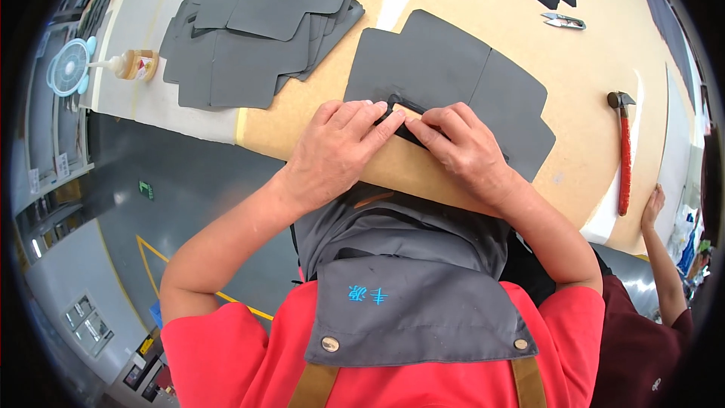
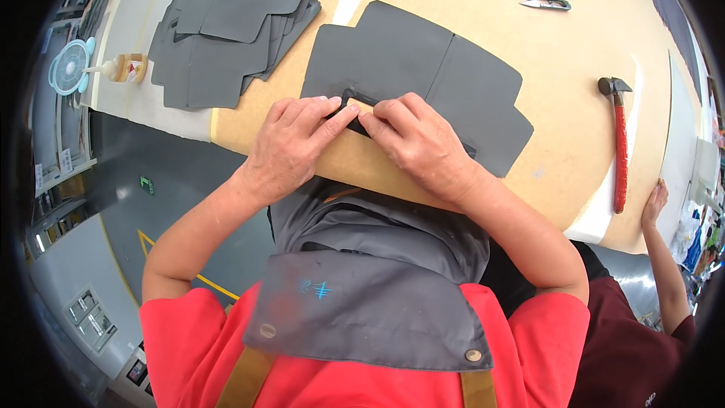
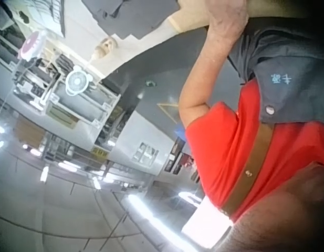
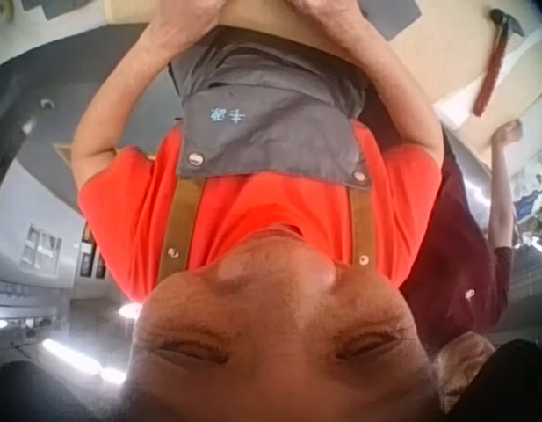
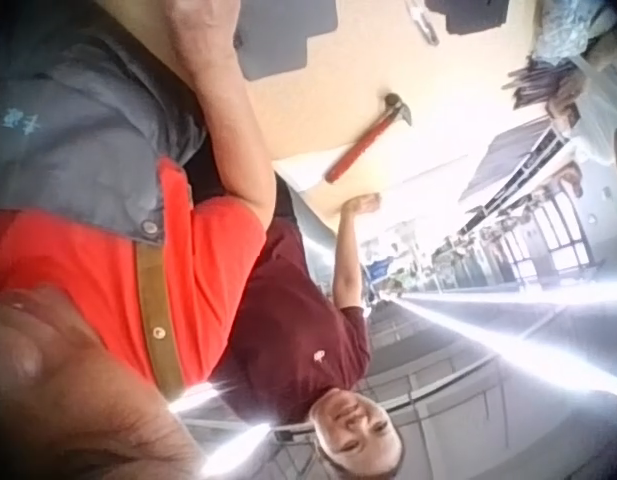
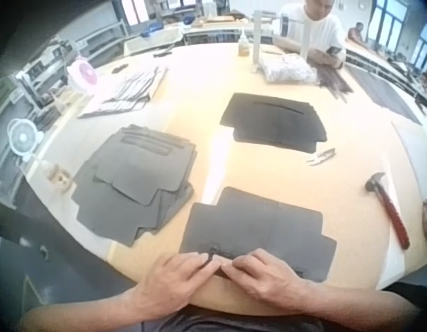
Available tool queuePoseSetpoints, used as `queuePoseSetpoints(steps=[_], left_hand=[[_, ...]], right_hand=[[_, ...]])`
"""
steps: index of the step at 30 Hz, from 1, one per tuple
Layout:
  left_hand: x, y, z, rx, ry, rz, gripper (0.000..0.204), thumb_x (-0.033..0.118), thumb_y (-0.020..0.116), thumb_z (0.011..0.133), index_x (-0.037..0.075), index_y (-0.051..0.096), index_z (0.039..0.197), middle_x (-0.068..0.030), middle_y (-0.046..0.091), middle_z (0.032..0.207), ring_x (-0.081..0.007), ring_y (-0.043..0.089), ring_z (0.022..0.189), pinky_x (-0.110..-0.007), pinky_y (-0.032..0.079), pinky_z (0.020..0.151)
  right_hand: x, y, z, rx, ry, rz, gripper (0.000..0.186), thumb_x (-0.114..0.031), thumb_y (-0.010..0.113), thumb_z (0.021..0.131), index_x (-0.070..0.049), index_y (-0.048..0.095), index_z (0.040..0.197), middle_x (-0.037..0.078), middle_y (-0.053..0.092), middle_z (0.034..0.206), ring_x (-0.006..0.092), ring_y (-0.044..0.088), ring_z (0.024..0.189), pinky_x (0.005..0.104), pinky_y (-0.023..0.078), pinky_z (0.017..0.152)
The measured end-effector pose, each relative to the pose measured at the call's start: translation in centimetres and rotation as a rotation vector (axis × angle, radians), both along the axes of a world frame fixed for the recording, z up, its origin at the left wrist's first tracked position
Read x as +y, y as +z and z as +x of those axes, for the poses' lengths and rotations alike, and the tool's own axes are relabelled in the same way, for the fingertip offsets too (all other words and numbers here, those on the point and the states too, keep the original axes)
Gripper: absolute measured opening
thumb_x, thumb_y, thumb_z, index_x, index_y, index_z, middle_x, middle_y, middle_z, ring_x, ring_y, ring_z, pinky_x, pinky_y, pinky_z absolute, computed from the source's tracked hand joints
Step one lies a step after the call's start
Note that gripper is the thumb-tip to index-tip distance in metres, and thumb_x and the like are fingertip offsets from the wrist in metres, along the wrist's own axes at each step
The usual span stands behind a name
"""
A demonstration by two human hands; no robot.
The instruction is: The recorder is gluing and assembling leather components for a bag or accessory.
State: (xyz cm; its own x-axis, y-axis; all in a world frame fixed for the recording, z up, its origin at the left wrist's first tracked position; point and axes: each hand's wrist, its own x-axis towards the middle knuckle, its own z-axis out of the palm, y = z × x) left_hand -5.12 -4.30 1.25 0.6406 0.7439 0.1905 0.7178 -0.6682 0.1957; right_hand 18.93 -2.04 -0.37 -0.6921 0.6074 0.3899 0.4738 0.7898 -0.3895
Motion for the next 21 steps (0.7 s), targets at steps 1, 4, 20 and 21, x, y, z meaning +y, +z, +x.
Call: queuePoseSetpoints(steps=[1,4,20,21], left_hand=[[-0.1,0.0,0.1,0.027,0.007,0.029,0.052,0.000,0.058,0.082,0.009,0.060,0.133,-0.0041,0.060,0.120,-0.0195,0.056,0.114,-0.035,0.042,0.096],[-0.2,0.1,0.4,0.047,0.018,0.067,0.051,0.001,0.058,0.082,0.010,0.061,0.132,-0.0047,0.059,0.123,-0.0194,0.056,0.116,-0.035,0.042,0.097],[-0.9,-0.3,1.4,0.022,0.042,0.042,0.047,0.005,0.057,0.085,0.003,0.058,0.132,-0.0075,0.057,0.125,-0.0216,0.055,0.120,-0.036,0.041,0.102],[-0.9,-0.4,1.4,0.020,0.043,0.046,0.047,0.005,0.057,0.085,0.003,0.058,0.132,-0.0075,0.057,0.125,-0.0216,0.055,0.120,-0.036,0.041,0.102]], right_hand=[[0.0,0.0,0.0,0.006,-0.017,-0.027,0.043,0.000,0.063,0.074,0.003,0.064,0.117,0.010,0.057,0.100,0.0247,0.057,0.088,0.0326,0.052,0.075],[-0.7,-0.3,0.3,0.041,-0.090,-0.069,0.042,0.001,0.064,0.074,0.003,0.065,0.116,0.010,0.058,0.099,0.0250,0.058,0.086,0.0329,0.052,0.075],[-0.6,1.3,0.5,-0.081,-0.114,-0.017,0.026,-0.005,0.070,0.079,-0.001,0.066,0.104,0.007,0.059,0.089,0.0237,0.058,0.082,0.0334,0.051,0.073],[-0.8,1.6,0.8,-0.036,-0.159,-0.126,0.023,-0.006,0.072,0.080,-0.002,0.066,0.101,0.007,0.060,0.086,0.0242,0.058,0.080,0.0341,0.050,0.072]])
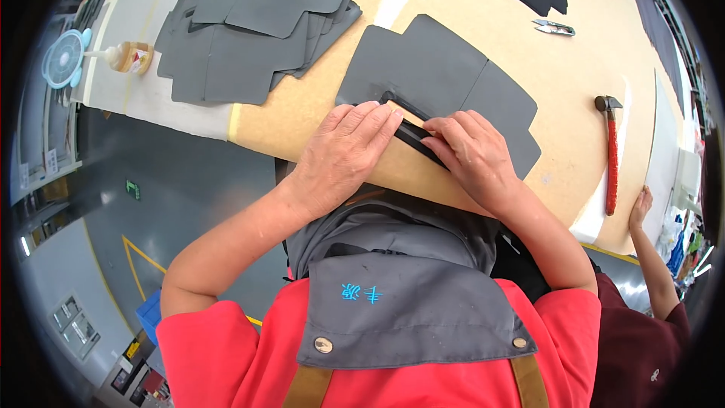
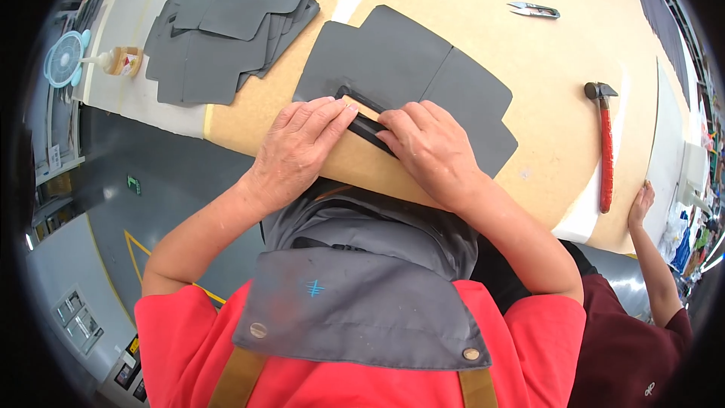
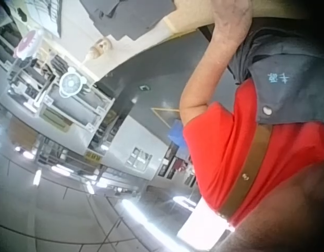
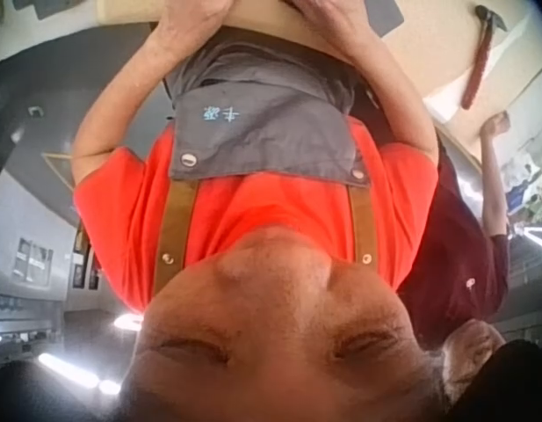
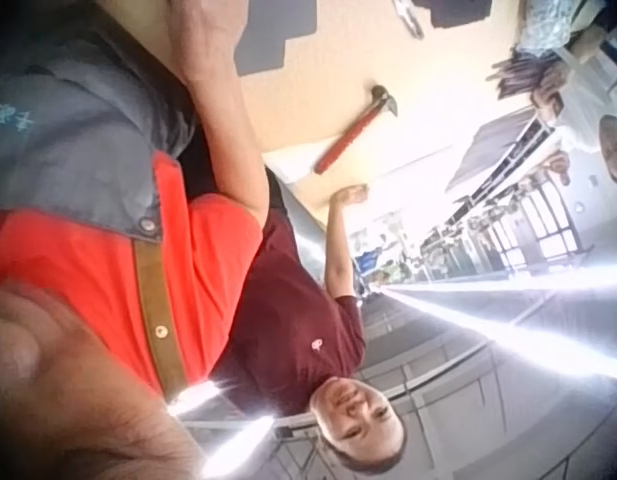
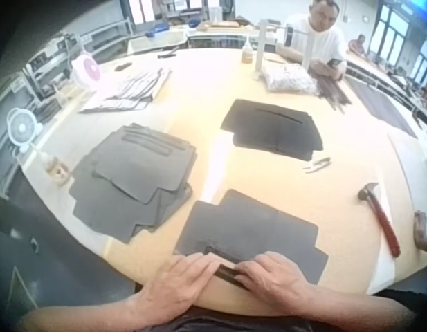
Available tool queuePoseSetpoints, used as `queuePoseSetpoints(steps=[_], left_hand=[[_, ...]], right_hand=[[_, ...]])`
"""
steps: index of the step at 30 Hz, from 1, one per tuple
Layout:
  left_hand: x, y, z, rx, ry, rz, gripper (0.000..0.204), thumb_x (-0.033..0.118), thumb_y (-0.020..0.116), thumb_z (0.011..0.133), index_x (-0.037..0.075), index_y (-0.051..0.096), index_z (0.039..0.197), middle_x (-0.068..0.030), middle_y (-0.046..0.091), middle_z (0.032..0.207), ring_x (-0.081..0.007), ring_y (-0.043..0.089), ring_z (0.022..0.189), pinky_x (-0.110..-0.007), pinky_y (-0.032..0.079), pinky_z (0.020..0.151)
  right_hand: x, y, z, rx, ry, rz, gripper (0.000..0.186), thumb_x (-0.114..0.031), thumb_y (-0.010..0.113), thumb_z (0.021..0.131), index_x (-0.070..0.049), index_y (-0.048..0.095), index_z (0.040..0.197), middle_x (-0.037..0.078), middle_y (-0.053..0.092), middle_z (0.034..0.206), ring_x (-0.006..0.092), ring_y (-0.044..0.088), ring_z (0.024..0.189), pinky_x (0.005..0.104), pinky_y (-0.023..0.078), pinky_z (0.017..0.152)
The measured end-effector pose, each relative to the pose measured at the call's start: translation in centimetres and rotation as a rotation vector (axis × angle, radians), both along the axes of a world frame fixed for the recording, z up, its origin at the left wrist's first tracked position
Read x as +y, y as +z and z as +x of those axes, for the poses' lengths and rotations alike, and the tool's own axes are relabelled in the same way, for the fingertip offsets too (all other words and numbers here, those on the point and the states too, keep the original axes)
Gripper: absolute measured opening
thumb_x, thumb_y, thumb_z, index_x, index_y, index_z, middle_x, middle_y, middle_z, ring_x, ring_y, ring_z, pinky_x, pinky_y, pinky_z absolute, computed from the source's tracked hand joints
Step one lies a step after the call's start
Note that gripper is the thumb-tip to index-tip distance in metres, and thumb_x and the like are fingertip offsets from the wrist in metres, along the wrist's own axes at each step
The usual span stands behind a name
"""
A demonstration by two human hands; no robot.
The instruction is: The recorder is gluing and assembling leather components for a bag or accessory.
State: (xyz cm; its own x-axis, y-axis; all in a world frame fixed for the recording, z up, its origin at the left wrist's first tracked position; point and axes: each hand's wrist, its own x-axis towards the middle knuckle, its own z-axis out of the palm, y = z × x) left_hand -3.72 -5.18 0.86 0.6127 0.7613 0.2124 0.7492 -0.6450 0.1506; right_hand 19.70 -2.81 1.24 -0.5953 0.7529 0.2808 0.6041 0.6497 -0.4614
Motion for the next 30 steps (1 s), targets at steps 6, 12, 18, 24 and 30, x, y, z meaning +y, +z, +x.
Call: queuePoseSetpoints(steps=[6,12,18,24,30], left_hand=[[0.7,0.1,0.1,-0.070,0.020,-0.042,0.047,0.003,0.056,0.085,0.001,0.057,0.132,-0.0084,0.058,0.125,-0.0228,0.055,0.120,-0.038,0.043,0.101],[1.0,-0.4,0.0,-0.107,0.060,-0.049,0.047,0.000,0.056,0.085,0.005,0.059,0.132,-0.0090,0.058,0.124,-0.0240,0.056,0.118,-0.038,0.044,0.101],[1.2,0.4,-0.2,-0.087,0.032,-0.090,0.050,-0.001,0.058,0.083,0.011,0.062,0.131,-0.0095,0.055,0.125,-0.0261,0.055,0.120,-0.039,0.044,0.100],[0.4,-0.1,0.3,-0.047,-0.031,-0.051,0.046,0.006,0.060,0.083,0.003,0.061,0.129,-0.0096,0.056,0.125,-0.0252,0.055,0.120,-0.038,0.046,0.101],[0.1,0.4,0.6,-0.083,-0.004,-0.090,0.046,0.004,0.059,0.084,0.001,0.060,0.130,-0.0101,0.056,0.124,-0.0261,0.055,0.120,-0.039,0.046,0.101]], right_hand=[[-0.3,-0.4,-0.7,0.187,-0.146,-0.153,0.018,-0.003,0.074,0.080,-0.004,0.069,0.097,0.007,0.062,0.084,0.0248,0.061,0.078,0.0355,0.051,0.069],[-0.1,-1.3,-0.7,0.173,-0.117,-0.075,0.028,0.000,0.072,0.079,-0.004,0.071,0.106,0.006,0.063,0.086,0.0235,0.061,0.079,0.0347,0.052,0.069],[0.5,-1.1,0.2,0.041,0.027,0.069,0.038,-0.001,0.068,0.074,-0.002,0.069,0.112,0.008,0.061,0.096,0.0230,0.060,0.083,0.0336,0.053,0.070],[0.6,-1.1,0.1,0.071,0.012,0.035,0.038,0.001,0.070,0.074,-0.001,0.068,0.112,0.008,0.061,0.096,0.0233,0.060,0.084,0.0341,0.053,0.071],[-0.1,-1.3,0.4,0.205,-0.073,-0.149,0.033,0.005,0.074,0.075,-0.003,0.070,0.107,0.007,0.063,0.094,0.0233,0.060,0.082,0.0334,0.052,0.069]])
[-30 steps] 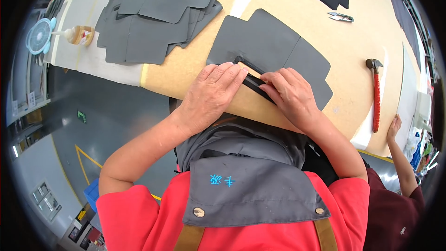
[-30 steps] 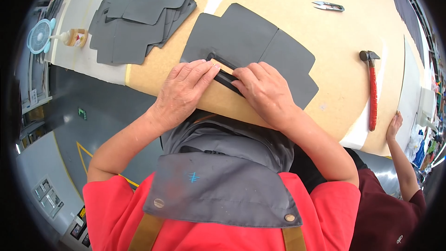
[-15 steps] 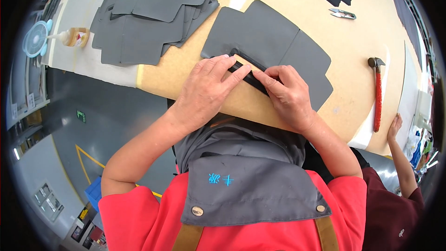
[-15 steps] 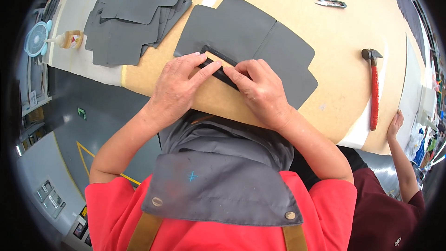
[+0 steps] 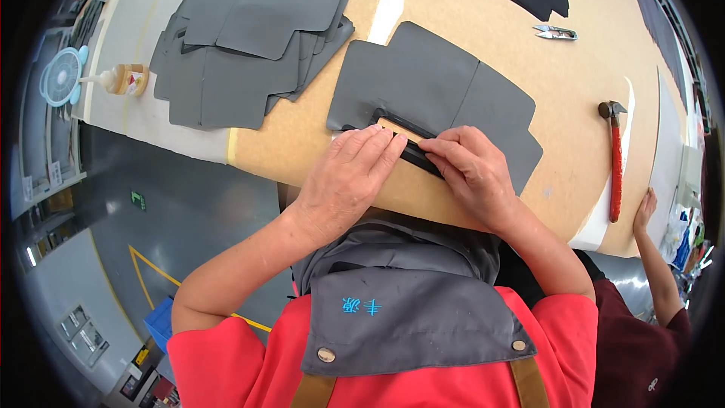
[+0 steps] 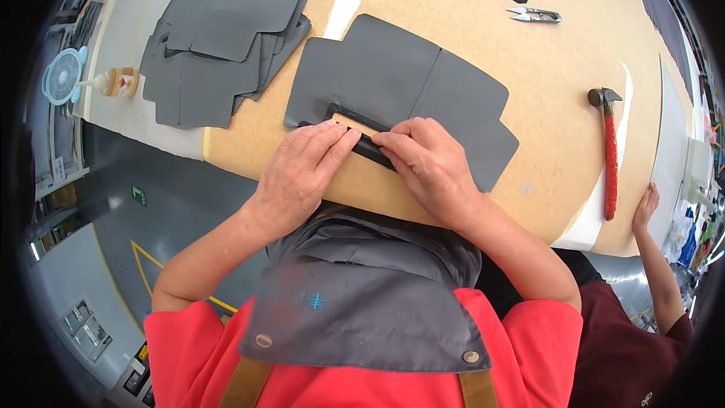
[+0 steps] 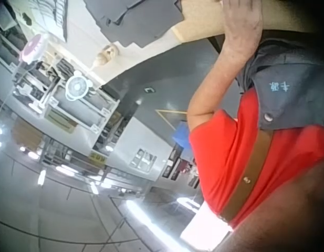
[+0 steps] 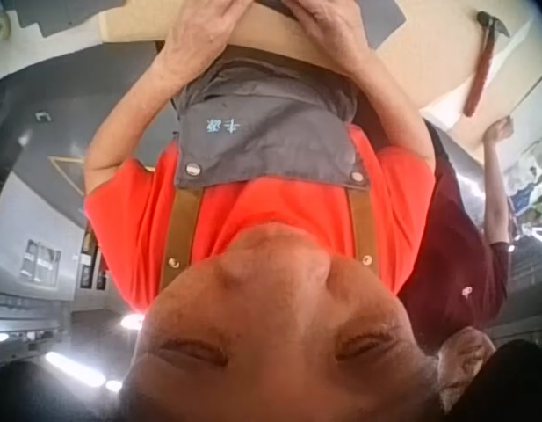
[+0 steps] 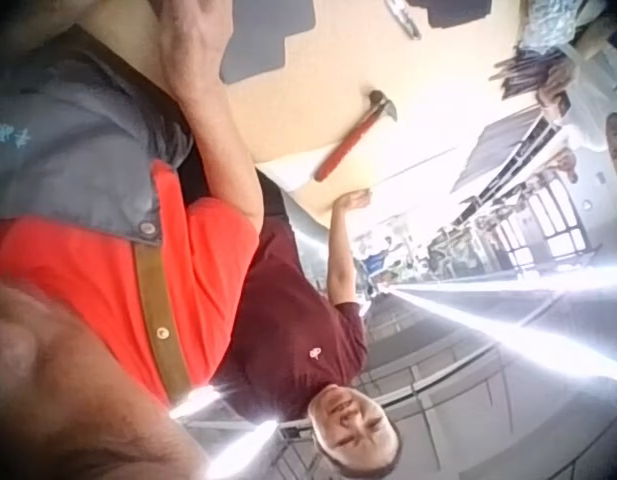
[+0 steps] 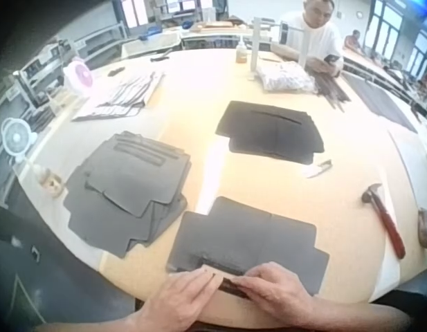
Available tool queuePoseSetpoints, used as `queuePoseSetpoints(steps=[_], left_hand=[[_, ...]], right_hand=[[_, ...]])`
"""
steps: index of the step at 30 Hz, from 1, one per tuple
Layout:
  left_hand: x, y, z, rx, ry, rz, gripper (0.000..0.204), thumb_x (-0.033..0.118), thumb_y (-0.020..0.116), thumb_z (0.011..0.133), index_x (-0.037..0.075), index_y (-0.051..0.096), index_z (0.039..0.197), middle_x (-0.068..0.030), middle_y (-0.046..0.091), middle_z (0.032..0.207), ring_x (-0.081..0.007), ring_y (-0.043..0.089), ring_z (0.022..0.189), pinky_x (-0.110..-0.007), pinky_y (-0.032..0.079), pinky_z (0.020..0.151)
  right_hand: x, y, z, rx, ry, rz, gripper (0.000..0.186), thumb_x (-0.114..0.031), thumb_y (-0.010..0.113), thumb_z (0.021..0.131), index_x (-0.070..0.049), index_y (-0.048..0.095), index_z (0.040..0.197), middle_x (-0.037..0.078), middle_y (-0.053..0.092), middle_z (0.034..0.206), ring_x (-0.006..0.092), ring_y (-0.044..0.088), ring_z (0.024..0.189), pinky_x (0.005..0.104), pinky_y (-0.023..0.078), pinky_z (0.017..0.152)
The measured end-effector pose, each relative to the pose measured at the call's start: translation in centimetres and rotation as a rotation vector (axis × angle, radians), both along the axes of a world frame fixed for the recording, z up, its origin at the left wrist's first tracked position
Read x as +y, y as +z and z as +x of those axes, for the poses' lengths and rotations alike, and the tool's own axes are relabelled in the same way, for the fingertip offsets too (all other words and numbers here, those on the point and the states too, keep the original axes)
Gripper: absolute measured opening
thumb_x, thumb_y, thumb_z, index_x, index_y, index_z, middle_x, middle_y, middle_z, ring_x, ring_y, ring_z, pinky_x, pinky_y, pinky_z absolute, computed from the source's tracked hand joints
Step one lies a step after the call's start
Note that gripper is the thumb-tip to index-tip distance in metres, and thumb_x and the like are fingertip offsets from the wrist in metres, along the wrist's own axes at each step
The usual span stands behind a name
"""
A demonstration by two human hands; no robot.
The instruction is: The recorder is gluing and assembling leather components for a bag or accessory.
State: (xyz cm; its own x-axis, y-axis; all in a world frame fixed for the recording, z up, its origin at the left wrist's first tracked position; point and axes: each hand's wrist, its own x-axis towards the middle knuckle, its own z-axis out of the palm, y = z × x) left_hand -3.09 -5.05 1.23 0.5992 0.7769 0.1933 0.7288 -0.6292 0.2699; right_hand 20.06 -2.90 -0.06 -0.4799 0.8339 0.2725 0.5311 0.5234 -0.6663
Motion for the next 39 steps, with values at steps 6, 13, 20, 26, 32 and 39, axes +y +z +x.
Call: queuePoseSetpoints(steps=[6,13,20,26,32,39], left_hand=[[-0.1,0.5,0.3,0.001,0.005,-0.050,0.048,0.002,0.059,0.083,0.004,0.060,0.131,-0.0107,0.055,0.123,-0.0275,0.054,0.120,-0.040,0.045,0.102],[-0.4,0.6,1.0,-0.003,-0.001,-0.011,0.048,0.001,0.059,0.082,-0.001,0.059,0.130,-0.0116,0.055,0.123,-0.0283,0.054,0.119,-0.040,0.047,0.102],[-0.5,0.2,0.9,-0.066,0.003,-0.091,0.052,-0.005,0.057,0.080,-0.002,0.057,0.132,-0.0128,0.055,0.124,-0.0295,0.055,0.117,-0.040,0.049,0.099],[-0.6,0.5,0.9,-0.043,-0.004,-0.128,0.054,-0.006,0.058,0.079,0.001,0.057,0.132,-0.0131,0.055,0.121,-0.0302,0.055,0.116,-0.040,0.049,0.099],[-0.8,0.5,1.3,0.016,-0.074,-0.001,0.053,-0.001,0.062,0.079,-0.002,0.057,0.132,-0.0133,0.054,0.124,-0.0293,0.053,0.120,-0.038,0.050,0.101],[-1.5,0.6,1.5,0.026,-0.031,-0.070,0.055,-0.003,0.061,0.080,-0.001,0.055,0.134,-0.0131,0.054,0.125,-0.0287,0.053,0.122,-0.038,0.049,0.103]], right_hand=[[0.2,0.1,0.7,-0.154,0.124,0.186,0.028,-0.002,0.071,0.078,-0.004,0.070,0.106,0.009,0.062,0.099,0.0239,0.060,0.087,0.0337,0.052,0.070],[-0.6,0.7,0.7,-0.040,-0.067,-0.064,0.019,-0.002,0.073,0.079,-0.003,0.069,0.098,0.008,0.063,0.090,0.0256,0.062,0.081,0.0342,0.052,0.071],[-1.1,-0.2,0.8,0.029,-0.080,-0.029,0.023,0.002,0.072,0.078,-0.005,0.072,0.100,0.007,0.063,0.086,0.0238,0.061,0.076,0.0343,0.052,0.067],[-1.2,-0.6,1.3,-0.096,0.032,0.208,0.039,0.004,0.070,0.068,-0.004,0.071,0.107,0.005,0.061,0.091,0.0207,0.059,0.078,0.0320,0.052,0.065],[-1.0,-0.1,1.3,-0.140,0.100,0.284,0.040,0.003,0.071,0.070,0.001,0.068,0.110,0.007,0.061,0.091,0.0224,0.060,0.079,0.0335,0.051,0.066],[-1.9,-0.2,1.3,0.035,-0.062,0.013,0.028,0.004,0.074,0.075,-0.004,0.072,0.101,0.006,0.062,0.086,0.0239,0.060,0.077,0.0336,0.051,0.064]])
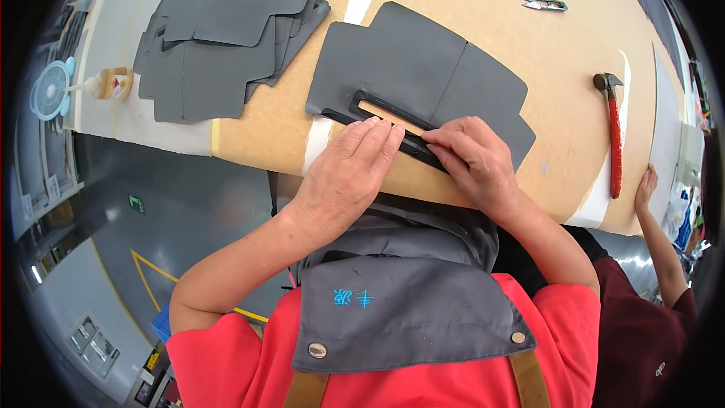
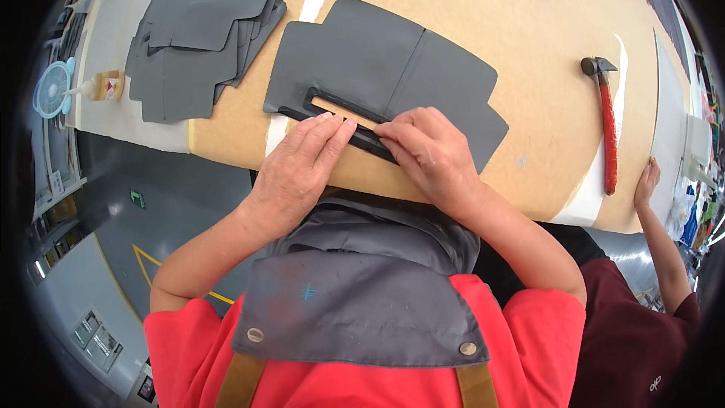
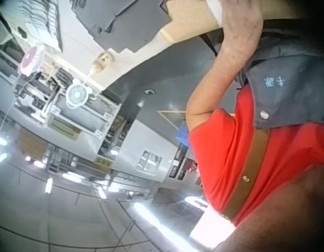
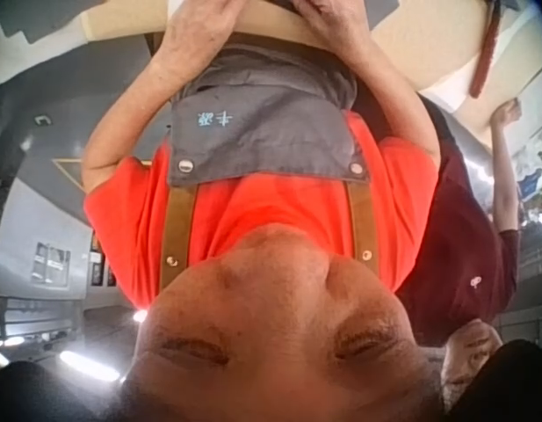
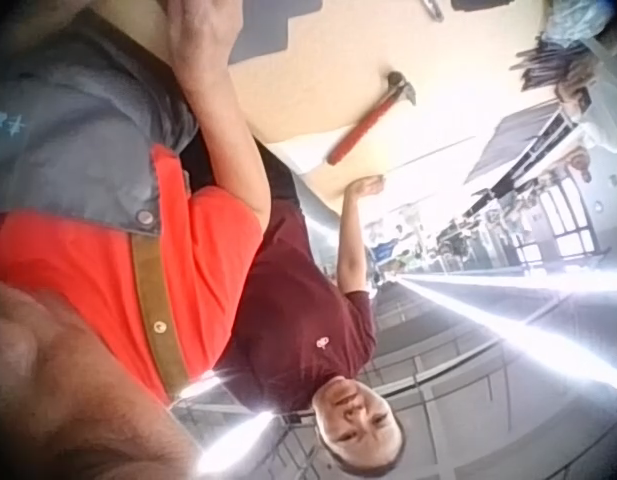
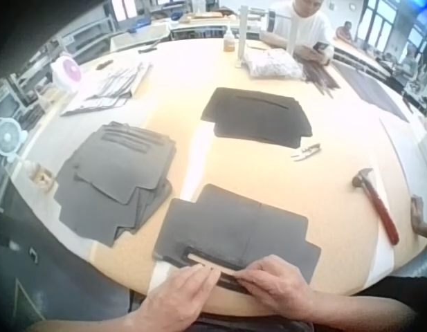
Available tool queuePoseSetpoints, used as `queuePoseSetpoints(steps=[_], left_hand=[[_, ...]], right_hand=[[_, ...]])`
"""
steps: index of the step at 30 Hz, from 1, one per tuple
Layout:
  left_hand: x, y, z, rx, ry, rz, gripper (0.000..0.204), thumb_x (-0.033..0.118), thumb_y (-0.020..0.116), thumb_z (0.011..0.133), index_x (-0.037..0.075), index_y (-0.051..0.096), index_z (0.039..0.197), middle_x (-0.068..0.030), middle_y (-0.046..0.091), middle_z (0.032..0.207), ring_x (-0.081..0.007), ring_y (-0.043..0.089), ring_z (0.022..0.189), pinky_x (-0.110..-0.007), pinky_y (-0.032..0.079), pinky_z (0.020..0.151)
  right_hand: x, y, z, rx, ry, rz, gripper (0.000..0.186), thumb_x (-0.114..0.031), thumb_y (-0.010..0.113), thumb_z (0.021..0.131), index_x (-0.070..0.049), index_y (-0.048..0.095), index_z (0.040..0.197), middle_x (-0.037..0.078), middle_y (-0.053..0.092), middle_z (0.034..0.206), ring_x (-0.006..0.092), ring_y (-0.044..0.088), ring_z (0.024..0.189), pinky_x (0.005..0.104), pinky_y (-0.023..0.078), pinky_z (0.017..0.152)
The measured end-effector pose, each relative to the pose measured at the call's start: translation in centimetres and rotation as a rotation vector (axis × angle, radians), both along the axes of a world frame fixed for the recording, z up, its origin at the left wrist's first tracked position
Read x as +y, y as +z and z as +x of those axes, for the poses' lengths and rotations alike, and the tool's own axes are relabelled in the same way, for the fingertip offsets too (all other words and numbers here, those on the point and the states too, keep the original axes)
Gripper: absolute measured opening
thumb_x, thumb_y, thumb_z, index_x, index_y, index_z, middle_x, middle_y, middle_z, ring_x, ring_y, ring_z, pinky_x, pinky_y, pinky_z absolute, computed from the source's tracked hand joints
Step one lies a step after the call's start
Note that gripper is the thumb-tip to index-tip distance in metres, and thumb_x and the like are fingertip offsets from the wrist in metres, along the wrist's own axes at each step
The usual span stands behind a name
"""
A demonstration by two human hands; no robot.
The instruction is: The recorder is gluing and assembling leather components for a bag or accessory.
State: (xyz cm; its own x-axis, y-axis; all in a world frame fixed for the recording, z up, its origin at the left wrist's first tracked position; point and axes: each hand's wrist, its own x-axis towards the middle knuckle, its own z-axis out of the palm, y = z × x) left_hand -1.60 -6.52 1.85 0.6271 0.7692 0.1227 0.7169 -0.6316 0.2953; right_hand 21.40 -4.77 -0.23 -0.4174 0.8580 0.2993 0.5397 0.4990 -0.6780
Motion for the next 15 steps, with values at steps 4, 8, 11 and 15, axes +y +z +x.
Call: queuePoseSetpoints(steps=[4,8,11,15], left_hand=[[0.1,0.2,0.1,-0.028,0.021,-0.058,0.057,-0.006,0.059,0.079,0.002,0.055,0.136,-0.0124,0.053,0.125,-0.0292,0.053,0.122,-0.038,0.048,0.104],[0.2,0.1,-0.1,-0.026,0.010,-0.093,0.058,-0.007,0.059,0.079,0.004,0.056,0.136,-0.0121,0.053,0.125,-0.0293,0.053,0.122,-0.039,0.048,0.104],[0.2,0.3,-0.3,-0.027,-0.019,-0.092,0.058,-0.005,0.060,0.079,0.004,0.056,0.136,-0.0128,0.052,0.125,-0.0296,0.053,0.121,-0.039,0.048,0.104],[0.1,0.5,-0.2,0.012,-0.056,-0.044,0.057,-0.003,0.061,0.079,0.004,0.058,0.135,-0.0139,0.052,0.125,-0.0304,0.053,0.121,-0.040,0.049,0.103]], right_hand=[[-0.1,-0.4,0.5,-0.065,0.058,0.132,0.035,0.007,0.071,0.071,-0.005,0.072,0.104,0.005,0.062,0.087,0.0213,0.060,0.077,0.0325,0.051,0.061],[0.1,-0.4,0.9,-0.116,0.111,0.178,0.039,0.005,0.070,0.070,-0.004,0.072,0.107,0.005,0.061,0.090,0.0208,0.059,0.078,0.0316,0.052,0.062],[0.1,-0.3,1.0,-0.144,0.171,0.231,0.038,0.000,0.069,0.072,-0.002,0.070,0.109,0.008,0.060,0.094,0.0219,0.059,0.080,0.0318,0.053,0.064],[0.3,0.0,1.0,-0.201,0.239,0.300,0.037,-0.004,0.068,0.072,0.002,0.068,0.109,0.009,0.059,0.096,0.0225,0.059,0.081,0.0320,0.053,0.066]])
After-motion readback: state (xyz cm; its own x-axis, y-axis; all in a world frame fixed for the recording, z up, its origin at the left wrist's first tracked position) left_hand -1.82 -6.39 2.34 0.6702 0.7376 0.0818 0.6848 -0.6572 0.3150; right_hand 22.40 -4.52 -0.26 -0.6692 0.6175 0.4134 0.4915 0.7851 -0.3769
